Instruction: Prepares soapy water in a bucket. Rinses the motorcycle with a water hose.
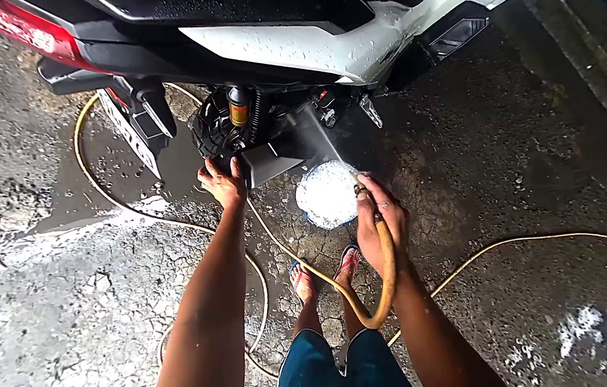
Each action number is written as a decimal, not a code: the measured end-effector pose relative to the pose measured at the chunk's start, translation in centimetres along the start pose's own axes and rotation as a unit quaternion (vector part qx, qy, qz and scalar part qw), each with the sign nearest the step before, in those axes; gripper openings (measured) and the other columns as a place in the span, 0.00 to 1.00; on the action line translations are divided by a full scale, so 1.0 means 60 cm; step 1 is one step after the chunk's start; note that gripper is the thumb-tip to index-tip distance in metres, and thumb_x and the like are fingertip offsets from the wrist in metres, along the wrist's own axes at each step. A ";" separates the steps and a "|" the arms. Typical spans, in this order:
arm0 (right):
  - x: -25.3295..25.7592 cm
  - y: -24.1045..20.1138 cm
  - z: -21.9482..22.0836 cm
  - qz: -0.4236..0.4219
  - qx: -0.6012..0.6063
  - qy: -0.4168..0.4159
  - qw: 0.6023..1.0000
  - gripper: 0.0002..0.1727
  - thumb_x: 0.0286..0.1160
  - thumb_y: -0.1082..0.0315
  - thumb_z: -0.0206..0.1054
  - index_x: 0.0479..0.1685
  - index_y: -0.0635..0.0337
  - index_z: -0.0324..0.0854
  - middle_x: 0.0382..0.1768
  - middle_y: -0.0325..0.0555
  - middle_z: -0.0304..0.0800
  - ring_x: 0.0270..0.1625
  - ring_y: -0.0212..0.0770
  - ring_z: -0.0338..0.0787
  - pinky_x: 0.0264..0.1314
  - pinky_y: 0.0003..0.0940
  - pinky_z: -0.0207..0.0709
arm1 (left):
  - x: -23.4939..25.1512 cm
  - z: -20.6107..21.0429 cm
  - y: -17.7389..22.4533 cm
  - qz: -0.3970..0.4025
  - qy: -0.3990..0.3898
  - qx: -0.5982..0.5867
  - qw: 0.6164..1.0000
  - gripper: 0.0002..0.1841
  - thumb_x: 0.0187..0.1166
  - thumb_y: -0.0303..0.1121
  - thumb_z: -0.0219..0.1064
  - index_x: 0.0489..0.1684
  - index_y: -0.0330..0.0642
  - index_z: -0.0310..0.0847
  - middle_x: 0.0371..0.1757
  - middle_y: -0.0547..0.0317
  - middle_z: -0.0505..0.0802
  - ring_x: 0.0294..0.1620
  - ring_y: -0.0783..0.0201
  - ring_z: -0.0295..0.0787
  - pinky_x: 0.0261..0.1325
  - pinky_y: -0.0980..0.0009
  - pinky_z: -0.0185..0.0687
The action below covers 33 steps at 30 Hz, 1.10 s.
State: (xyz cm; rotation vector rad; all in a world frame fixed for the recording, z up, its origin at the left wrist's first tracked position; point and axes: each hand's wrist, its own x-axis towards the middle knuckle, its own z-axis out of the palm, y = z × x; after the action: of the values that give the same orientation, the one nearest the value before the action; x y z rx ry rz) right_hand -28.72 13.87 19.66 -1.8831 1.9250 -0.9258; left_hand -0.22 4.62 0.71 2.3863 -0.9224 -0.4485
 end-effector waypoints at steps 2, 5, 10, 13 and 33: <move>0.009 -0.017 0.016 -0.008 -0.038 0.005 0.999 0.23 0.82 0.61 0.55 0.68 0.58 0.86 0.61 0.50 0.94 0.65 0.44 0.92 0.68 0.45 0.82 | 0.000 -0.004 0.003 -0.007 -0.007 0.002 1.000 0.43 0.82 0.63 0.60 0.91 0.45 0.59 0.87 0.29 0.65 0.86 0.32 0.62 0.85 0.44 0.60; 0.021 -0.036 0.029 0.002 -0.078 -0.031 0.996 0.22 0.83 0.59 0.56 0.67 0.56 0.87 0.55 0.49 0.95 0.59 0.45 0.93 0.62 0.48 0.84 | 0.000 -0.002 0.001 -0.007 -0.005 0.000 1.000 0.43 0.82 0.63 0.60 0.91 0.45 0.60 0.87 0.30 0.65 0.86 0.32 0.62 0.85 0.44 0.60; 0.031 -0.028 0.018 0.034 -0.055 -0.071 0.995 0.21 0.85 0.57 0.54 0.68 0.46 0.87 0.45 0.45 0.96 0.45 0.43 0.93 0.47 0.51 0.84 | 0.000 -0.003 0.001 -0.010 -0.006 -0.001 1.000 0.43 0.82 0.63 0.60 0.92 0.45 0.59 0.88 0.30 0.64 0.87 0.33 0.61 0.86 0.45 0.60; 0.036 0.006 -0.006 0.069 -0.008 -0.066 0.995 0.21 0.87 0.58 0.53 0.67 0.46 0.88 0.47 0.44 0.96 0.49 0.41 0.94 0.52 0.51 0.85 | 0.001 -0.001 -0.002 0.000 0.001 0.001 1.000 0.43 0.82 0.64 0.60 0.91 0.44 0.59 0.87 0.30 0.66 0.87 0.33 0.61 0.86 0.45 0.59; 0.114 -0.088 0.063 -0.019 -0.087 -0.077 0.993 0.17 0.84 0.60 0.56 0.54 0.60 0.87 0.40 0.48 0.91 0.44 0.46 0.91 0.43 0.48 0.81 | 0.002 0.003 -0.002 0.004 0.011 0.011 1.000 0.43 0.82 0.64 0.59 0.90 0.44 0.61 0.87 0.30 0.66 0.87 0.34 0.62 0.86 0.48 0.59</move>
State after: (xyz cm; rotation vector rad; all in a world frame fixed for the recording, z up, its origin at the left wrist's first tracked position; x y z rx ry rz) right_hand -22.99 6.65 21.64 -2.0283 1.9387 -0.6180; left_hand -0.19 4.55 0.48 2.4018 -0.9310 -0.4109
